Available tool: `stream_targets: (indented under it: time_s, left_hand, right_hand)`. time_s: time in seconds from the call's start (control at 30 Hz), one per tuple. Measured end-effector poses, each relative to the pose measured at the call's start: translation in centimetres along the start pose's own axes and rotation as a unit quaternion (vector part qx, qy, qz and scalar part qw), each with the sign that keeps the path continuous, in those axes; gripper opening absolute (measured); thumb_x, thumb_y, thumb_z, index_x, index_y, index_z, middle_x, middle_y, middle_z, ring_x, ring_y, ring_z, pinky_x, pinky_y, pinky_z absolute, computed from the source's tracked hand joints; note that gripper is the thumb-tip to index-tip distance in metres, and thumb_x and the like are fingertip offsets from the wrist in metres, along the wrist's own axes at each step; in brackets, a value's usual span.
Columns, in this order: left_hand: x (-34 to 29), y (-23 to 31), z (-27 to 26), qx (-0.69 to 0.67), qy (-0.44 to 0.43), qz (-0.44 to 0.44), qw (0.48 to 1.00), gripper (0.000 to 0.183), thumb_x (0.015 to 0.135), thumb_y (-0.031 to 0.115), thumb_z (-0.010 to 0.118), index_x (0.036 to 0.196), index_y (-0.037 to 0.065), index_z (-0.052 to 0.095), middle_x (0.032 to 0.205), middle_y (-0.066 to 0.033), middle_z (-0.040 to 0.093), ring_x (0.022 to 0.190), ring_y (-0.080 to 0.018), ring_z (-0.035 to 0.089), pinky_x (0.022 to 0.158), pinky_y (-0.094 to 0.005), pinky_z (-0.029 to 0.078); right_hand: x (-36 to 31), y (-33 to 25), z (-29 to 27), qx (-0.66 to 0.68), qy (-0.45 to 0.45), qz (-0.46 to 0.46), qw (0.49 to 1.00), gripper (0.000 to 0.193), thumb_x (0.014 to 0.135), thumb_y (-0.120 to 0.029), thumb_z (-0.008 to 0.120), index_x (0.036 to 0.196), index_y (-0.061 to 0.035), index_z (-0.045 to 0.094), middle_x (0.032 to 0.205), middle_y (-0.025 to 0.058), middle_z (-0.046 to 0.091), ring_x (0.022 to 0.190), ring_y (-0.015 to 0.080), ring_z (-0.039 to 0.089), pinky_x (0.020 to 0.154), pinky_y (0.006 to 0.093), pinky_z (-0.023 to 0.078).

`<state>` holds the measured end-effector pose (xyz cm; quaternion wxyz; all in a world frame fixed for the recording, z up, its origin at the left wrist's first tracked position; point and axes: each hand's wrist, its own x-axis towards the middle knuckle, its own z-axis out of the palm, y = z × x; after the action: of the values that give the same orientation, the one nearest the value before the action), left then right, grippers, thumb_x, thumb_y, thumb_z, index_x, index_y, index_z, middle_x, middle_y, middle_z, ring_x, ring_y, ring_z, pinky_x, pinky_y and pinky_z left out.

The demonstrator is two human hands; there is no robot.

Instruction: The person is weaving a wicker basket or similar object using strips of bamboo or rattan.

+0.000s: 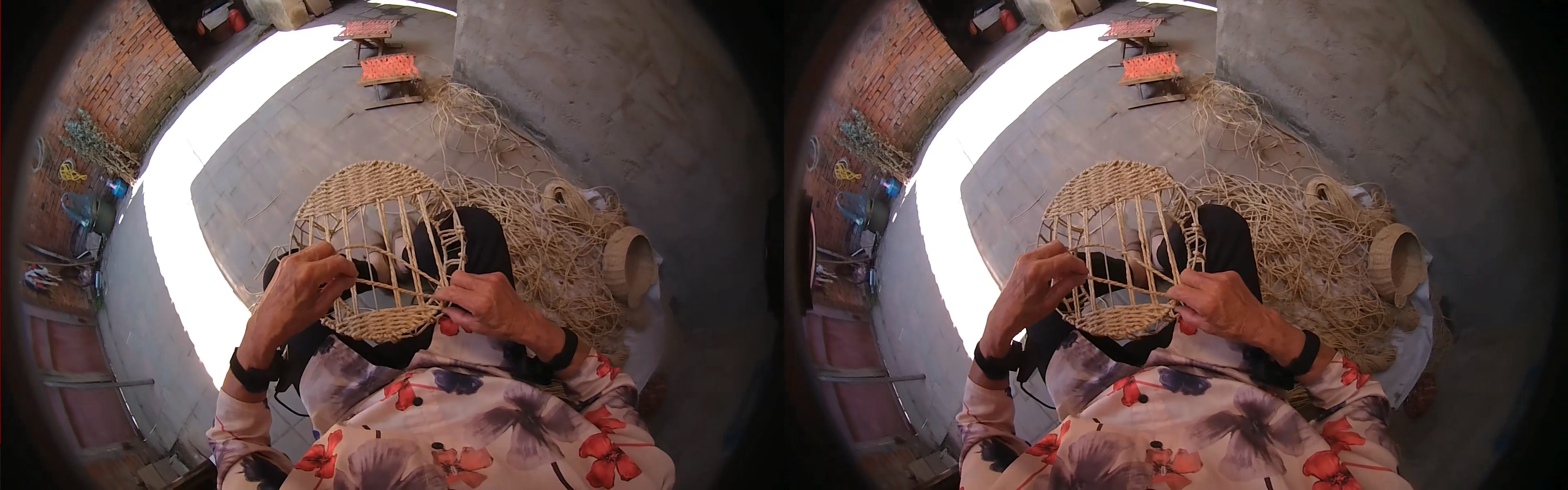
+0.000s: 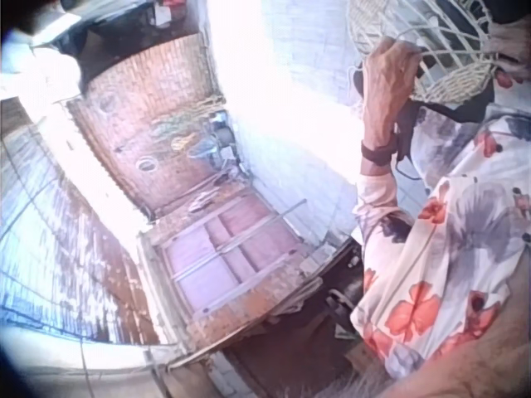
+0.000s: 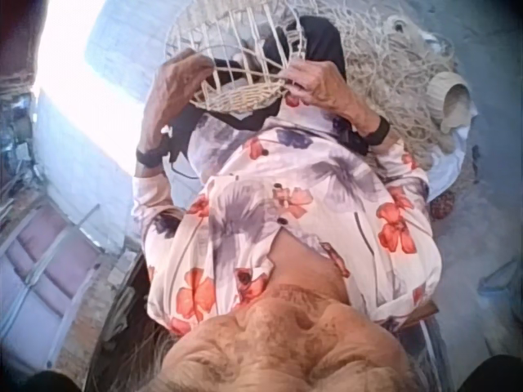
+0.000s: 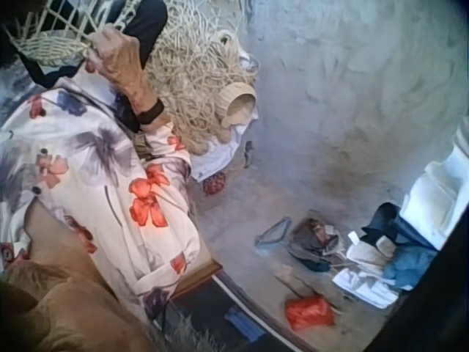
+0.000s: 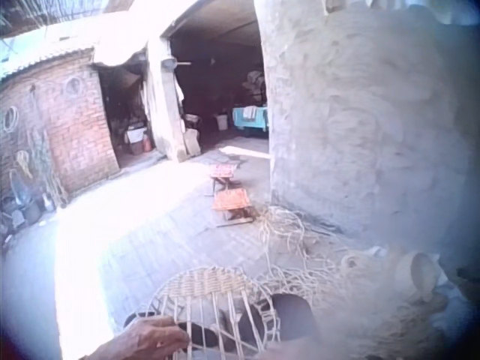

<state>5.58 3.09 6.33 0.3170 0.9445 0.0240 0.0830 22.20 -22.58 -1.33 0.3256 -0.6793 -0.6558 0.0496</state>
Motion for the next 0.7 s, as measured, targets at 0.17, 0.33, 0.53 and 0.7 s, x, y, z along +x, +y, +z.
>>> stream_targets:
  time_s: [0.17,0.33,0.53,0.7]
  left_hand:
    - [-0.3,-0.1,-0.2,-0.027,-0.022,-0.018,0.999,0.009,0.086,0.009,0.07,0.092,0.003,0.07,0.078,-0.0098,0.059,0.068,-0.0275,0.062,0.061,-0.0375,0.049]
    - [-1.1,-0.6,0.0,-0.046,-0.059,-0.034,0.997,0.011,0.085,0.011,0.071,0.093,0.003,0.07,0.078,-0.0106,0.061,0.068,-0.028,0.064,0.061,-0.0367,0.049]
    - [-1.3,-0.1,0.6,-0.059,-0.048,-0.042,0.996,0.011,0.085,0.011,0.07,0.093,0.002,0.07,0.079,-0.0114,0.062,0.068,-0.0288,0.064,0.062,-0.0377,0.051]
    - [-1.1,0.1,1.5,-0.06,-0.058,-0.034,0.996,0.013,0.085,0.011,0.071,0.094,0.002,0.069,0.08,-0.0122,0.063,0.07,-0.0297,0.066,0.063,-0.0382,0.051]
  right_hand:
    - [0.3,-0.2,0.3,0.016,-0.009,0.005,1.0,0.02,0.075,-0.006,0.072,0.094,-0.0051,0.064,0.082,0.0062,0.055,0.07,0.0245,0.064,0.058,0.0351,0.053]
    - [0.2,-0.2,0.6,0.045,0.006,0.026,0.999,0.027,0.072,0.0,0.072,0.098,-0.0057,0.068,0.078,0.0078,0.056,0.065,0.0259,0.062,0.056,0.0356,0.052]
    - [0.2,-0.8,0.8,0.004,0.029,0.012,1.0,0.027,0.07,0.002,0.071,0.096,-0.0025,0.064,0.078,0.0092,0.058,0.065,0.0271,0.063,0.056,0.0343,0.053]
    - [-0.9,0.0,1.8,-0.019,0.059,-0.022,0.998,0.023,0.069,0.001,0.069,0.086,-0.0028,0.054,0.077,0.0091,0.053,0.065,0.0263,0.061,0.054,0.0345,0.053]
